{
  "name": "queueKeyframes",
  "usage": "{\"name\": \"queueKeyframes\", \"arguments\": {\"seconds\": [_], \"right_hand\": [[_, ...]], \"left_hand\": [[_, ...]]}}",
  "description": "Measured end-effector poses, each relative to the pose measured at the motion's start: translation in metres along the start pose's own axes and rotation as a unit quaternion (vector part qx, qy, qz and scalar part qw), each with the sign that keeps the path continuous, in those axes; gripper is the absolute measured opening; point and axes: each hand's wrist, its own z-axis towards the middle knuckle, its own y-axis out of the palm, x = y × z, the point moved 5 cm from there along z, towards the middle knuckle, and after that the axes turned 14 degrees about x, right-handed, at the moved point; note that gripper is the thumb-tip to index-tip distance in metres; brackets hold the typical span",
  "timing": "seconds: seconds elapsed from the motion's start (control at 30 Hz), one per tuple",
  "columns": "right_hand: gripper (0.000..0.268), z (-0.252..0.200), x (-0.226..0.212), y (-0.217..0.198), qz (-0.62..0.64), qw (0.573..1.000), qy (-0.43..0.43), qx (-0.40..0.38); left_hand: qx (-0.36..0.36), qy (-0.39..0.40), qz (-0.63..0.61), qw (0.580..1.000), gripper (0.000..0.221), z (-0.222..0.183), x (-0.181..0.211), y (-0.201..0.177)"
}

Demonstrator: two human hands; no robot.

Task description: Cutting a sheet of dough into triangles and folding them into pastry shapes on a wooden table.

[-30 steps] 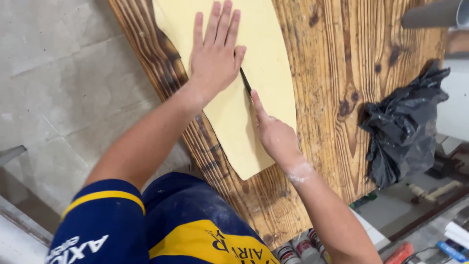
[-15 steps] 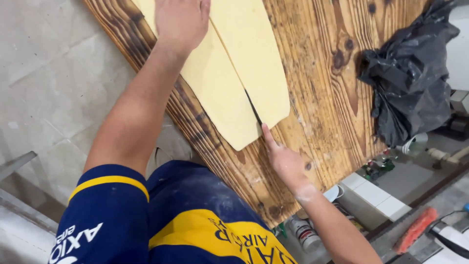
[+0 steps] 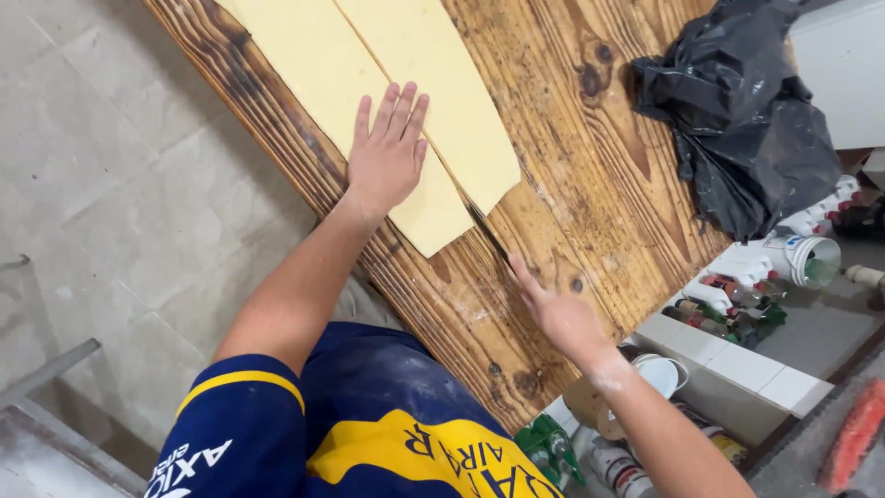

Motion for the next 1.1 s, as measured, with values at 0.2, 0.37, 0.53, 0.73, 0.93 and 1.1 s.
{"name": "queueKeyframes", "arguments": {"seconds": [0.2, 0.37, 0.53, 0.73, 0.93, 1.1], "right_hand": [[0.06, -0.052, -0.016, 0.053, 0.133, 0.954, 0.245, 0.11], [0.064, -0.052, -0.042, 0.104, 0.114, 0.855, 0.395, 0.315], [0.06, 0.022, -0.1, 0.039, 0.143, 0.82, 0.42, 0.361], [0.052, 0.158, -0.223, -0.068, 0.326, 0.807, 0.2, 0.45], [0.063, 0.24, -0.277, -0.071, 0.236, 0.848, 0.124, 0.457], [0.066, 0.267, -0.279, -0.066, 0.223, 0.865, 0.174, 0.414]], "left_hand": [[0.01, 0.012, -0.109, 0.994, 0.062, -0.027, -0.019, -0.044], [0.101, 0.064, -0.216, 0.969, 0.041, -0.104, -0.104, -0.09], [0.14, 0.041, -0.16, 0.976, 0.048, -0.147, -0.242, -0.13], [0.095, 0.033, -0.07, 0.992, 0.055, -0.073, -0.352, -0.138], [0.134, 0.219, -0.02, 0.966, 0.057, 0.046, -0.348, -0.152], [0.129, 0.286, 0.064, 0.947, 0.06, 0.071, -0.377, -0.104]]}}
